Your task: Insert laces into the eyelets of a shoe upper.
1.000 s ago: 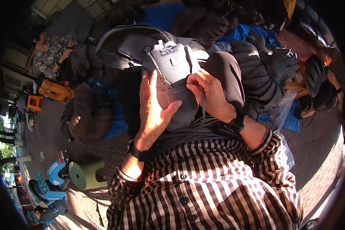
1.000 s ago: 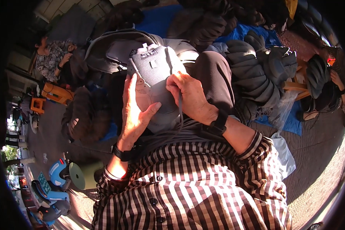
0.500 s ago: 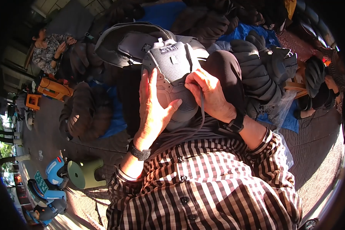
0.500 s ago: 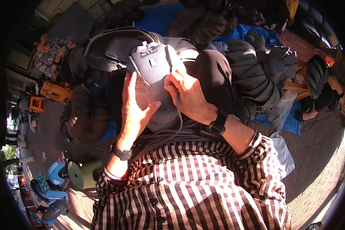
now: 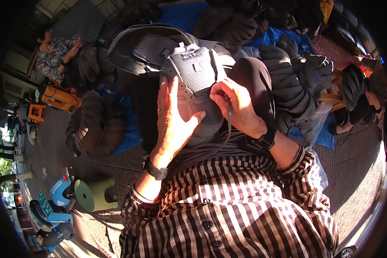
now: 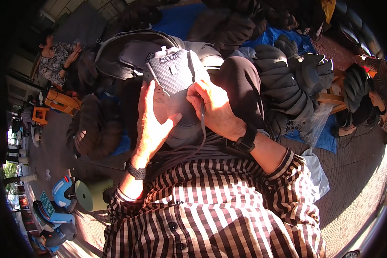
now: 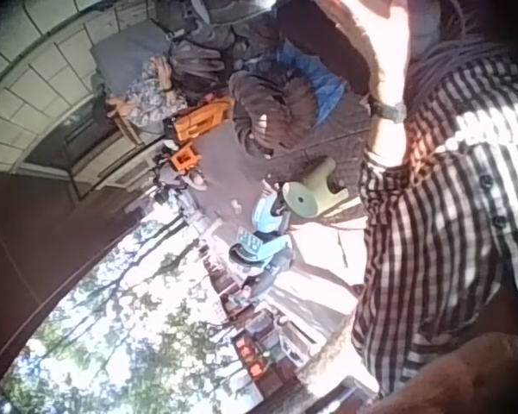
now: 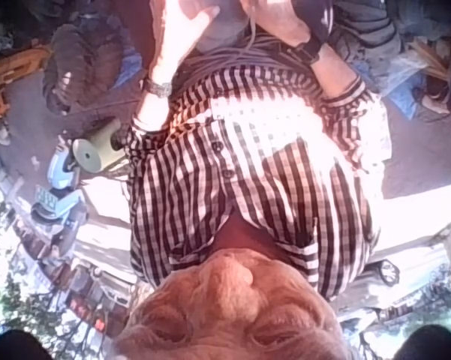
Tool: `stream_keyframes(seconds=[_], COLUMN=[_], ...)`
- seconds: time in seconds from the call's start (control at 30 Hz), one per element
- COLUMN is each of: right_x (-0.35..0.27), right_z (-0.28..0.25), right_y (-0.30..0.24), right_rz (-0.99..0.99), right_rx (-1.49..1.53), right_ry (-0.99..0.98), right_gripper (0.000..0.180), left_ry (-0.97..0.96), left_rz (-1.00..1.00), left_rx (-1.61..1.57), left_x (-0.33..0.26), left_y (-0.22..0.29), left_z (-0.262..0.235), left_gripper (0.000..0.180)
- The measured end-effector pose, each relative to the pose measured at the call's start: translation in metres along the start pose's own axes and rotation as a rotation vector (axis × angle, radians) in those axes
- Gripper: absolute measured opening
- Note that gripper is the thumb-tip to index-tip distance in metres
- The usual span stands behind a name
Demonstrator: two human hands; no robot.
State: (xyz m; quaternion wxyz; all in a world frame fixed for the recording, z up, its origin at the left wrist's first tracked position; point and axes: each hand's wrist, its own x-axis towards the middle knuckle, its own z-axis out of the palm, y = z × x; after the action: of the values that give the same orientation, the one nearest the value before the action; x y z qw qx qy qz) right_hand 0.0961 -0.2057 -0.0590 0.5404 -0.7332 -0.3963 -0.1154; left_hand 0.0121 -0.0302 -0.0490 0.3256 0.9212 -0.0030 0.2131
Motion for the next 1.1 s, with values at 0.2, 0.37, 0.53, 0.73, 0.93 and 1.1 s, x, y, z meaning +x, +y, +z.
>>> stream_keyframes(seconds=[0.2, 0.37, 0.53, 0.73, 0.93, 1.1], right_x=[-0.004, -0.002, 0.001, 0.000, 0.018, 0.014], right_z=[-0.003, -0.003, -0.004, 0.001, -0.004, -0.008], right_y=[-0.005, -0.008, -0.012, -0.004, 0.000, 0.001], right_rz=[0.203, 0.180, 0.076, -0.031, -0.197, -0.268], right_rx=[0.208, 0.223, 0.099, 0.099, -0.203, -0.204], right_ry=[-0.040, -0.032, -0.038, 0.018, -0.164, 0.010], right_gripper=[0.008, 0.009, 0.010, 0.011, 0.022, 0.031], left_ry=[-0.027, -0.010, -0.010, -0.013, 0.011, -0.009], left_rz=[-0.023, 0.003, 0.017, 0.004, 0.030, -0.009], left_rx=[0.008, 0.005, 0.006, -0.004, -0.034, -0.029], left_x=[0.000, 0.000, -0.001, 0.000, -0.001, -0.001], left_y=[0.001, -0.001, -0.004, -0.002, -0.003, -0.001], left_z=[0.000, 0.001, 0.002, 0.002, 0.002, 0.002], left_gripper=[0.103, 0.103, 0.103, 0.103, 0.103, 0.103])
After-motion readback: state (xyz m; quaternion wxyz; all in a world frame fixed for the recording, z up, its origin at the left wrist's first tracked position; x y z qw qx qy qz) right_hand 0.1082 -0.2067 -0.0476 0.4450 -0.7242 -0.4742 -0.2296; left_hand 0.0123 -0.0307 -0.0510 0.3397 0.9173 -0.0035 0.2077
